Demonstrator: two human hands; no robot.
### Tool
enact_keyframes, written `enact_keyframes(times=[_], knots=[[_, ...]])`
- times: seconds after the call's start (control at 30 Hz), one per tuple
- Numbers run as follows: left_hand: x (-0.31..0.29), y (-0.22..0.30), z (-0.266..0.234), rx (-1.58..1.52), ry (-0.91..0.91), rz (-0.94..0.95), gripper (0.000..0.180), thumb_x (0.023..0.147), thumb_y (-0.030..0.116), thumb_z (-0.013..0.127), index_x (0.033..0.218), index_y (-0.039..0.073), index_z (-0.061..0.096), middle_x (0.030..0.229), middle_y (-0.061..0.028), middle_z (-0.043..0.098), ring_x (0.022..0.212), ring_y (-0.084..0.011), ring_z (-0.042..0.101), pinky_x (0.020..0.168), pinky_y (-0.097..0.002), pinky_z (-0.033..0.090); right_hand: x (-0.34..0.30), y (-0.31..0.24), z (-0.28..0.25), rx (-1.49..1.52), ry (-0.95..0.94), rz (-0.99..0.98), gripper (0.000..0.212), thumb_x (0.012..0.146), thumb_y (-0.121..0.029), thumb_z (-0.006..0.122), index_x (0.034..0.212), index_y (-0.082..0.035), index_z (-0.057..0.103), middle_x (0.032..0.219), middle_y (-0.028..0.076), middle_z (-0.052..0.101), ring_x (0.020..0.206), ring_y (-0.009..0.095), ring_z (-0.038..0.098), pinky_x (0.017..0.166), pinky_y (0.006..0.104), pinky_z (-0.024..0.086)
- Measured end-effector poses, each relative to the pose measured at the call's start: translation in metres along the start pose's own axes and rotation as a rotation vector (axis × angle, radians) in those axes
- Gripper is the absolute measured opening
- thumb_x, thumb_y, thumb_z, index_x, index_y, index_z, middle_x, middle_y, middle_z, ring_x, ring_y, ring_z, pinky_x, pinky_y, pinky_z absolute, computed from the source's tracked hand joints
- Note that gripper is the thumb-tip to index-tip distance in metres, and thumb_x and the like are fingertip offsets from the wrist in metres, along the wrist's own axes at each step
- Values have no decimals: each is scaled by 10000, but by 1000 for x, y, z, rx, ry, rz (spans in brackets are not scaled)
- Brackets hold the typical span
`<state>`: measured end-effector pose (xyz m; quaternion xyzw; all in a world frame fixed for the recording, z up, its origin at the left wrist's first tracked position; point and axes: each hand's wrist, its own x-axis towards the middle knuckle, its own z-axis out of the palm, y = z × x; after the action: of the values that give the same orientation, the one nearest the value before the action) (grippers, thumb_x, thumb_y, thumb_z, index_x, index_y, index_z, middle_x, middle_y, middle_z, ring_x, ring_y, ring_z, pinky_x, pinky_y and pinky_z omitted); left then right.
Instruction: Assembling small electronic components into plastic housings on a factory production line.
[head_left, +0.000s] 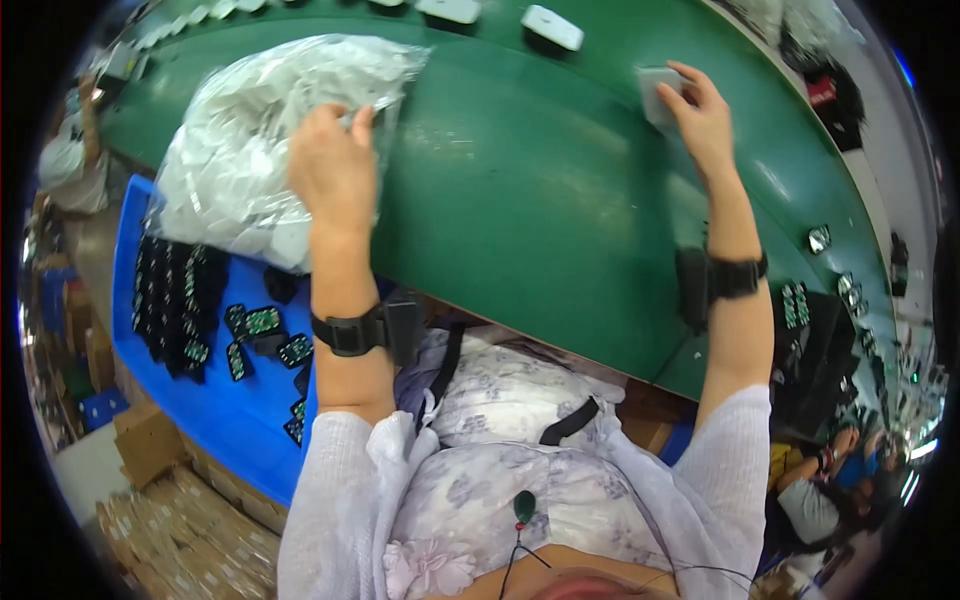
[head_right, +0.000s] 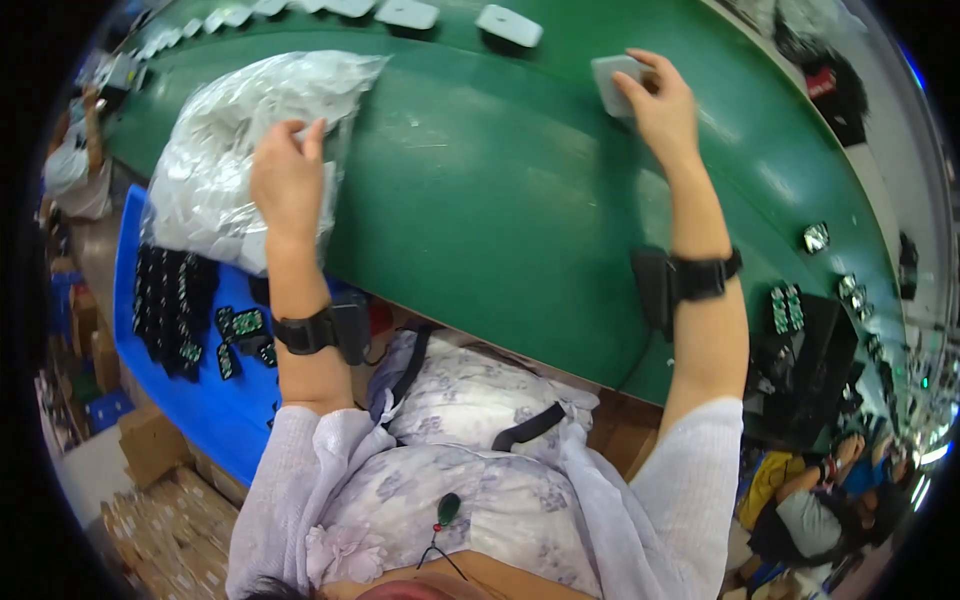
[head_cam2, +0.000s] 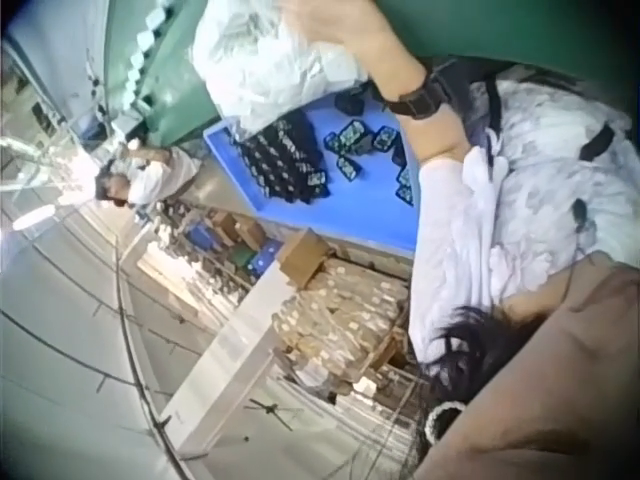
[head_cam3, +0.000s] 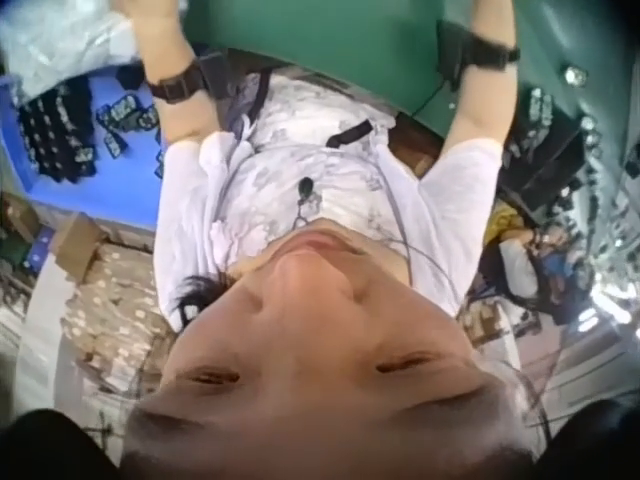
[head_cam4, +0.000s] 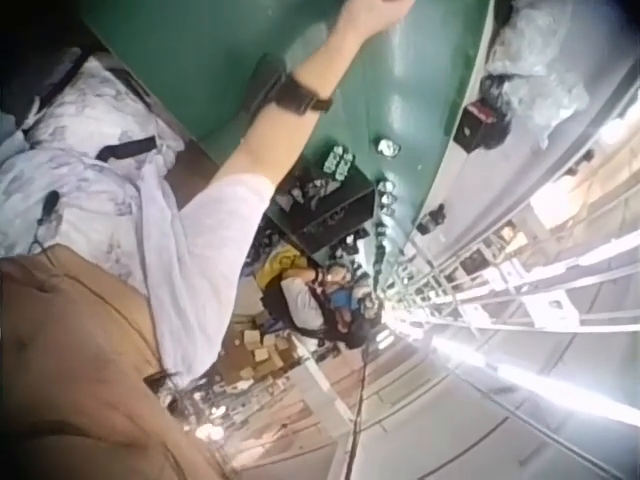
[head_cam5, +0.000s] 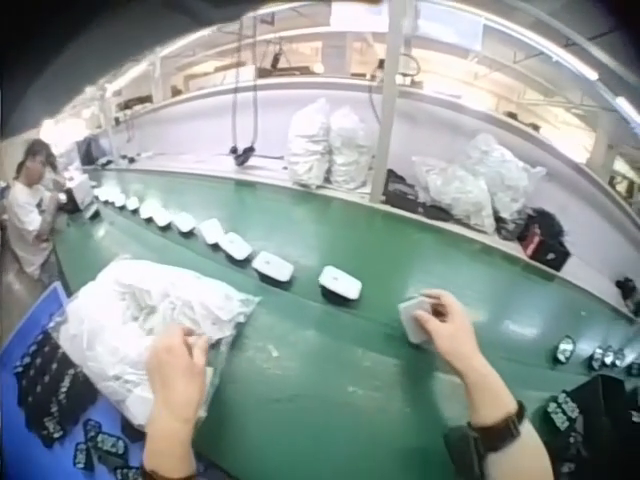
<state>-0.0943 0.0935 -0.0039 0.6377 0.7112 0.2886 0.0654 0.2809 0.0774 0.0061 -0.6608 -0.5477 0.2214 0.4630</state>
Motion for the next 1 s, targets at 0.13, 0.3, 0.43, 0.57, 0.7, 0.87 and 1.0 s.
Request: enact_keyframes(times=[0.13, 0.3, 0.43, 0.57, 0.7, 0.87, 1.0], knots=[[12, -1, 13, 365, 188, 172, 364, 783, 442, 689, 863, 87, 667, 946, -121, 578, 983, -325, 522, 823, -434, 437, 35, 29, 14, -93, -58, -15, 377, 792, -216, 740, 1079, -7, 615, 955, 118, 670, 870, 170, 628, 752, 300, 510], [20, -15, 21, 394, 239, 147, 298, 800, 363, 687, 884, 78, 663, 970, -124, 599, 963, -324, 540, 837, -425, 439, 48, 22, 17, -7, -236, 69, 370, 792, -249, 745, 1059, -15, 641, 939, 97, 676, 861, 163, 629, 756, 299, 508], [14, -17, 3, 74, 259, 100, 255, 846, 263, 641, 944, 28, 629, 909, -143, 638, 865, -303, 598, 776, -401, 468, 56, 28, 14, -54, -271, 115, 380, 785, -297, 748, 1054, -38, 675, 952, 87, 685, 859, 165, 635, 769, 298, 510], [-3, -15, -12, -215, 304, 21, 279, 897, 259, 621, 1004, 2, 615, 906, -122, 647, 803, -243, 612, 724, -351, 480, 60, 41, 5, -147, -309, 78, 407, 807, -363, 710, 1078, -61, 680, 978, 72, 685, 877, 160, 624, 793, 301, 501], [-15, -6, -43, -133, 437, 86, 282, 904, 216, 632, 1017, -42, 616, 966, -143, 657, 878, -235, 633, 786, -321, 508, 74, 60, 21, -225, -226, -66, 461, 804, -484, 658, 1029, -84, 699, 963, 92, 697, 881, 221, 649, 784, 342, 516], [-37, 13, -38, -503, 371, 165, 255, 912, 157, 619, 1034, -65, 584, 964, -153, 656, 855, -207, 646, 763, -298, 526, 7, -12, -21, -489, -11, -30, 490, 815, -528, 614, 1054, -103, 668, 992, 87, 673, 968, 270, 620, 848, 377, 484], [-59, 30, -8, -929, -102, 202, 241, 949, 65, 522, 1145, -69, 485, 942, -196, 633, 828, -245, 655, 746, -304, 547, -85, -21, -105, -874, 24, -182, 342, 851, -429, 600, 1011, -134, 666, 949, 59, 665, 925, 257, 618, 804, 375, 491]])
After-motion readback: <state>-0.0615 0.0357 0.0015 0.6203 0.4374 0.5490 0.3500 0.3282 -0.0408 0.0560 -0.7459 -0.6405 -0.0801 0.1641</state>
